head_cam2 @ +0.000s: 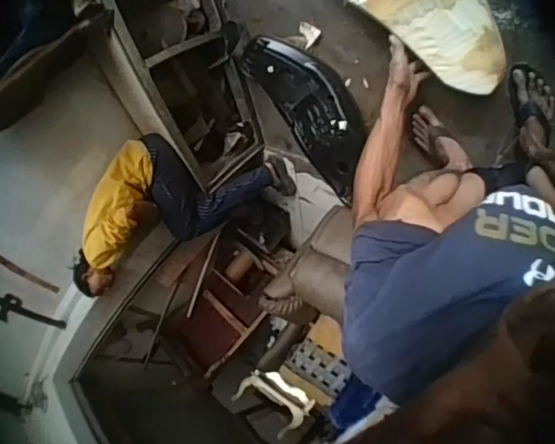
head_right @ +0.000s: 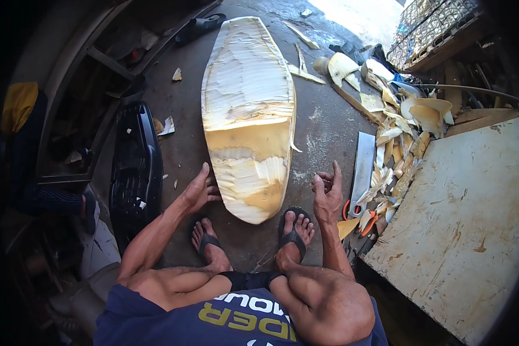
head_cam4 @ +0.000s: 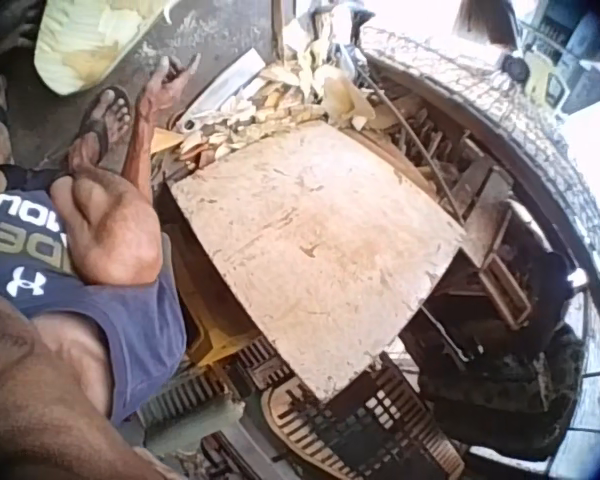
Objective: The person shapes a foam seat by first using a metal scraper to smooth the surface, then applying adhesive from a bottle to specific sections, and finally using a large knife to trim away excess foam from the edges.
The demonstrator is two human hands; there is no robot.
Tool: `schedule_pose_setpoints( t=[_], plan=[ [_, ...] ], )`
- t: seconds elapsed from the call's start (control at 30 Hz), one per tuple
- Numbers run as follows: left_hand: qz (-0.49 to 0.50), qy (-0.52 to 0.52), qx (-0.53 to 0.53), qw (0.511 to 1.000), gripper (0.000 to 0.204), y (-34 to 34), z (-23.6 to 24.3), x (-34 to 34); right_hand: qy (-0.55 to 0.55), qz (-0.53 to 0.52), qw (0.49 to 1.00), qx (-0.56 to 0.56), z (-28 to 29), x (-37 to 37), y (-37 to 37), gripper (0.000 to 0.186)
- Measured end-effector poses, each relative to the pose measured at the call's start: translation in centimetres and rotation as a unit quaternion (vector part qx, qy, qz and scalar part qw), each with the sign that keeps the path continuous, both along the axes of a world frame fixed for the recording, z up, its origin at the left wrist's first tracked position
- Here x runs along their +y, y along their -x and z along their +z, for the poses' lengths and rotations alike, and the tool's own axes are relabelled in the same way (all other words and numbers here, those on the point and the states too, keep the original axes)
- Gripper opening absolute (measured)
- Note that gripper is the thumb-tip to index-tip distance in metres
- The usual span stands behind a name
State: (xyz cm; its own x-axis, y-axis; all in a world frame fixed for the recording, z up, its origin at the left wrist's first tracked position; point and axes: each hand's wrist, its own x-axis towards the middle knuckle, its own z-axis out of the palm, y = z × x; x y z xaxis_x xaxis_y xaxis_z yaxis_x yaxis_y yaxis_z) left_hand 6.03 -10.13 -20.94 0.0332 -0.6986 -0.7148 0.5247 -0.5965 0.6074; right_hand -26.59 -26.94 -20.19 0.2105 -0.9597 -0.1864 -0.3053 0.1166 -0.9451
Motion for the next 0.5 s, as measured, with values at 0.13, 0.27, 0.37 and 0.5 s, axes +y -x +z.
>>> schedule_pose_setpoints(
  t=[0.13,0.27,0.37,0.5],
  plan=[
    [0.085,-0.035,-0.044,0.995,0.079,-1.4,-3.5,-0.1,0.002,0.010,1.000,0.009,0.8,0.8,-0.4,0.065],
    [0.115,-0.060,-0.153,0.980,0.071,-2.8,-3.7,-1.3,0.022,0.052,0.998,0.020,0.2,2.1,-0.5,0.067],
    [0.121,-0.046,-0.215,0.968,0.060,-3.4,-3.0,-1.9,0.032,0.061,0.996,0.051,0.5,3.1,-1.1,0.065],
    [0.112,-0.057,-0.325,0.937,0.055,-4.0,-2.5,-0.2,0.126,0.139,0.980,0.072,0.7,3.7,-4.0,0.064]
  ],
)
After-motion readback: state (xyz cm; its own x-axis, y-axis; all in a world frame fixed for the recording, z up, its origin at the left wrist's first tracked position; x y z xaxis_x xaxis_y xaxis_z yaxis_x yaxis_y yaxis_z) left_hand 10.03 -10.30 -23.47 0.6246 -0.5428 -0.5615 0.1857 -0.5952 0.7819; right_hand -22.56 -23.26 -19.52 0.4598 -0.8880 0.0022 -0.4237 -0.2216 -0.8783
